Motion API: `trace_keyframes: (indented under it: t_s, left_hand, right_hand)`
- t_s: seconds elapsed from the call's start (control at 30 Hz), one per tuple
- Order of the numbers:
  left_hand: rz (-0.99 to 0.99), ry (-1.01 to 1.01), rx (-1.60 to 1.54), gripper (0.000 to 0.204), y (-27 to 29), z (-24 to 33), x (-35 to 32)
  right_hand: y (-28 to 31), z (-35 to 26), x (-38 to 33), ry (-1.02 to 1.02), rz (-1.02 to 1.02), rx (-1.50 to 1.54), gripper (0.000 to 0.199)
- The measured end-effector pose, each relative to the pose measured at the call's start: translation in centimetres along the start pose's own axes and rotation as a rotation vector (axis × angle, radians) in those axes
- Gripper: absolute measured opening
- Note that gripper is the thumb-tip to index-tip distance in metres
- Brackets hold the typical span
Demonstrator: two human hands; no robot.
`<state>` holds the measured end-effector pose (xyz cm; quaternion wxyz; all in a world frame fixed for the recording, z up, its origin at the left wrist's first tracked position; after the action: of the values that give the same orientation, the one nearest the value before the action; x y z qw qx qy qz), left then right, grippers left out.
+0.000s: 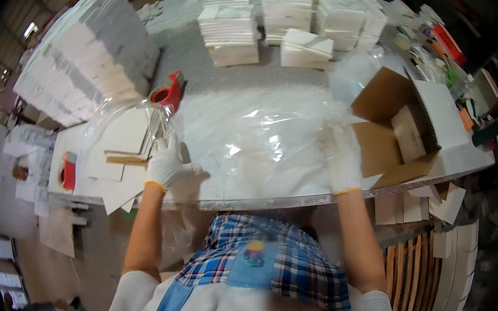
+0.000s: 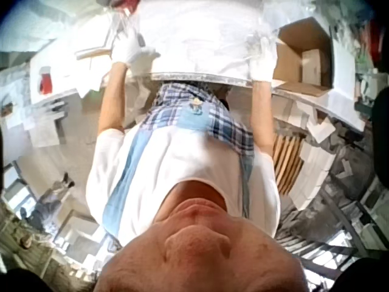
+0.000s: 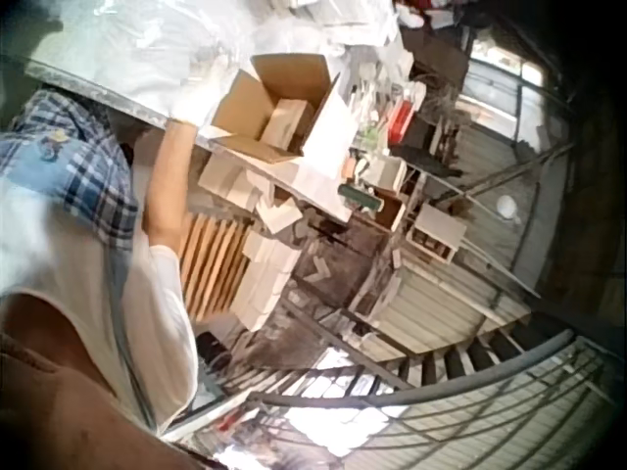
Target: The person wraps stacks of white rectangular items in clear plastic wrap and places them into a cardboard box. The person repeats this process multiple times, arranging the wrapped stacks neatly inside the box.
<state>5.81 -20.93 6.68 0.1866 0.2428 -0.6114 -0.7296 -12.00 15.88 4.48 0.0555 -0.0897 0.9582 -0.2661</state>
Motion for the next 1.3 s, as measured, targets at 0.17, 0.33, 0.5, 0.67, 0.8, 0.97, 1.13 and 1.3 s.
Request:
trace_keyframes:
  t_s: [0.17, 0.33, 0.5, 0.67, 0.8, 0.97, 1.13, 1.3]
  left_hand:
    - [0.302, 0.304, -0.178, 0.094, -4.3, -2.3, -1.2]
    - [0.213, 0.225, -0.257, 0.037, -5.8, -5.8, -1.3]
    - [0.632, 0.150, -0.502, 0.020, 1.8, -11.1, 3.2]
    - [1.103, 0.028, -0.197, 0.020, 14.5, -12.1, 12.3]
    - [1.223, -0.327, -0.112, 0.038, 15.6, -10.1, 18.8]
    - [0.675, -0.062, -0.155, 0.038, 4.9, -9.4, 26.1]
    - [0.040, 0.207, -0.662, 0.080, -2.3, -14.3, 30.6]
    - [0.071, 0.049, -0.580, 0.089, 3.0, -10.5, 27.6]
  right_hand:
    - [1.2, -0.1, -1.5, -0.051, 0.105, -0.020, 0.043]
    - [1.0, -0.6, -2.9, -0.061, 0.099, -0.041, 0.048]
    - [2.6, -0.9, -3.6, -0.056, 0.037, -0.076, 0.044]
    - [2.4, -1.4, -5.4, -0.063, 0.121, -0.080, 0.034]
    - [3.7, -0.1, -6.4, -0.067, 0.157, -0.090, 0.042]
    - [3.8, -0.3, -7.6, -0.096, 0.186, -0.154, 0.045]
    - [3.0, -1.0, -7.1, 0.009, 0.139, -0.250, 0.039]
    - [-0.3, -1.7, -7.2, -0.055, 0.132, -0.314, 0.029]
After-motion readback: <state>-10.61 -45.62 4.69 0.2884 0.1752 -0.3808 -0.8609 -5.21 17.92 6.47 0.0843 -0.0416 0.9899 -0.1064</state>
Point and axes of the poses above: each hand's wrist, its own x-axis towards the middle knuckle, its own y-axis out of the back of the hand, z = x × y, the point moved 1 cm from there along x, towards the middle knuckle, and after that the axes turned 3 degrees about y, right-handed, at the moved point
